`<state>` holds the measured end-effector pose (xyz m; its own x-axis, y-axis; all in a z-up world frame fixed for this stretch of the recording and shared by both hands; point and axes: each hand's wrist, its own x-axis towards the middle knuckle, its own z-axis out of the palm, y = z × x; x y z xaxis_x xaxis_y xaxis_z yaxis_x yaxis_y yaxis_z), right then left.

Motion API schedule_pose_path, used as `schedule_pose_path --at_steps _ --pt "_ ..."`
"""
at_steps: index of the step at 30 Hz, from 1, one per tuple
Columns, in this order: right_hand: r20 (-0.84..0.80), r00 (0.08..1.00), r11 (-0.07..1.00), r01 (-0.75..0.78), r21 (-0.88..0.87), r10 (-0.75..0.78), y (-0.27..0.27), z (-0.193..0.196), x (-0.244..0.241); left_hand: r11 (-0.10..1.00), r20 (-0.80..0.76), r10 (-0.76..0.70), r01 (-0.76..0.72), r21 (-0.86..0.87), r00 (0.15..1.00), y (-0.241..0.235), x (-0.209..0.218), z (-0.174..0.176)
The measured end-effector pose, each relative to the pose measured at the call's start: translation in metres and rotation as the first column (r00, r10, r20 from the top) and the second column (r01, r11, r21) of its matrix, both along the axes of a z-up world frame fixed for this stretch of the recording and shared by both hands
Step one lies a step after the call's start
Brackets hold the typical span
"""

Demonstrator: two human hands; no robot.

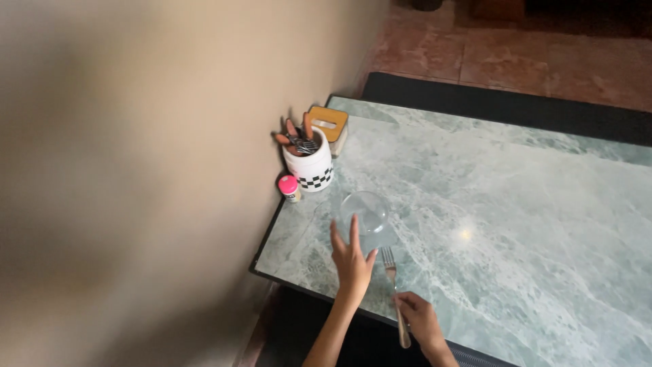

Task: The recorder is setting a dining table by arranging knives, forks, and spoons alongside a glass and tissue box.

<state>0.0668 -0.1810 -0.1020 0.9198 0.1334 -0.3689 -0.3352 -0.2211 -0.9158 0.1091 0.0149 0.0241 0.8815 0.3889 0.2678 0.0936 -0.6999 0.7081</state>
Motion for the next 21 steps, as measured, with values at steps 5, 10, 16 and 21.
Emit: schedule_pose_path --at_steps 5,10,16,21 --pt "-0.062 0.996 0.998 -0.057 0.008 0.057 -0.002 -0.036 -0.001 0.998 0.172 -0.050 0.056 -0.031 0.984 0.005 0.048 -0.026" --pt "0.004 0.996 0.985 -0.088 0.149 0.089 -0.014 -0.076 0.003 0.997 0.171 -0.064 0.070 -0.027 0.983 0.001 0.095 -0.018" --pt "-0.012 0.994 0.983 -0.105 0.147 0.108 -0.023 -0.109 0.010 0.980 0.081 -0.194 0.190 0.052 0.978 0.017 0.125 -0.010" --pt "-0.082 0.979 0.937 -0.153 0.316 0.187 -0.052 -0.198 0.020 0.898 0.275 0.272 -0.346 0.270 0.922 0.092 0.131 0.013"
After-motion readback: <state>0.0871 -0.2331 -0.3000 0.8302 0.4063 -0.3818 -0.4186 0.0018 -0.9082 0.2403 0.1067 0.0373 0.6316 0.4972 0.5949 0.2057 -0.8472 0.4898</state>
